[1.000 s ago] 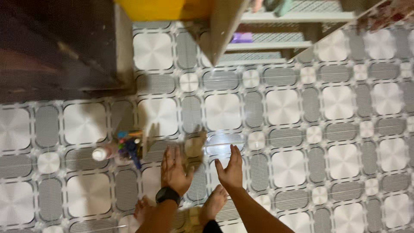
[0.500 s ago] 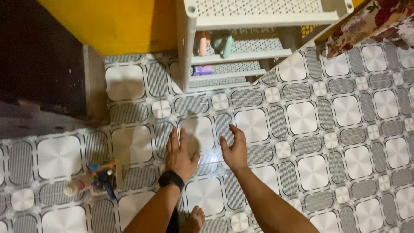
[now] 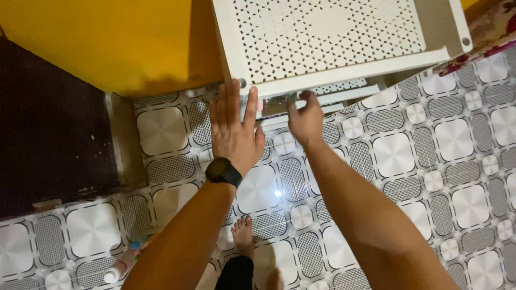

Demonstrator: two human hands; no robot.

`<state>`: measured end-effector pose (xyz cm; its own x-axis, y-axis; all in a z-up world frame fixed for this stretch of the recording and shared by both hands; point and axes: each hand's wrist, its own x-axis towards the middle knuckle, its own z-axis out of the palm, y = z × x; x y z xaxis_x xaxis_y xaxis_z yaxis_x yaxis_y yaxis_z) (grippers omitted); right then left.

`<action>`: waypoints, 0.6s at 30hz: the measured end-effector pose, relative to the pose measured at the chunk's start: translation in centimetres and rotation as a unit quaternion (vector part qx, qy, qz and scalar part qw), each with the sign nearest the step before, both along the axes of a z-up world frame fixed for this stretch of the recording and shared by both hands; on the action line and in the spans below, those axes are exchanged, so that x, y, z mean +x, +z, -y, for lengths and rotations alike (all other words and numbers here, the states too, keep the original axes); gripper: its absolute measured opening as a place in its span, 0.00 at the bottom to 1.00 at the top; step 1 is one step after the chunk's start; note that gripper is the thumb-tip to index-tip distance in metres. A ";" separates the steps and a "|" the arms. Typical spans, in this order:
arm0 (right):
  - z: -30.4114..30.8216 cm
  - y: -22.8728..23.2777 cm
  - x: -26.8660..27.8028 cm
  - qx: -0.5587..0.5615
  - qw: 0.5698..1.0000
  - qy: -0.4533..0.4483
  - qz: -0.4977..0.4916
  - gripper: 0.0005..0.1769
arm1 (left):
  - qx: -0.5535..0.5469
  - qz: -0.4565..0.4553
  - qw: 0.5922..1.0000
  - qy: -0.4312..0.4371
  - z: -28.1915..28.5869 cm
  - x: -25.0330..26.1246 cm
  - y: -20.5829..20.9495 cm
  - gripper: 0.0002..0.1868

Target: The person removes various items from a white plastic storage shelf and places them on the floor. They then disassemble the shelf by removing the top tray and side panels, and finally reassemble the shelf by reattaching the panels and placing the tray back on top.

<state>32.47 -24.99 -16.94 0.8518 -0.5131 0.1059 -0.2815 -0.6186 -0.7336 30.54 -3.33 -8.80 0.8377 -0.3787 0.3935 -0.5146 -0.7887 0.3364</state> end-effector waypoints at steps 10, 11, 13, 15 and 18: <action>3.7 -5.2 7.3 0.047 0.985 0.086 0.145 0.17 | -0.017 0.042 0.999 0.022 0.3 0.2 -1.3 0.47; 3.6 -4.9 6.6 0.122 0.988 0.050 0.080 0.12 | -0.015 0.037 0.999 0.027 0.4 0.1 -1.3 0.47; 3.1 -3.8 5.4 0.250 0.968 0.013 0.027 0.07 | -0.019 0.037 0.999 0.032 0.7 0.1 -1.3 0.47; 2.8 -2.7 4.5 0.356 0.933 0.011 0.051 0.07 | -0.032 0.047 0.998 0.036 1.0 0.0 -1.0 0.46; 3.0 -1.6 2.3 0.358 0.931 0.039 0.064 0.06 | -0.021 0.031 0.998 0.044 1.4 -0.3 -0.5 0.48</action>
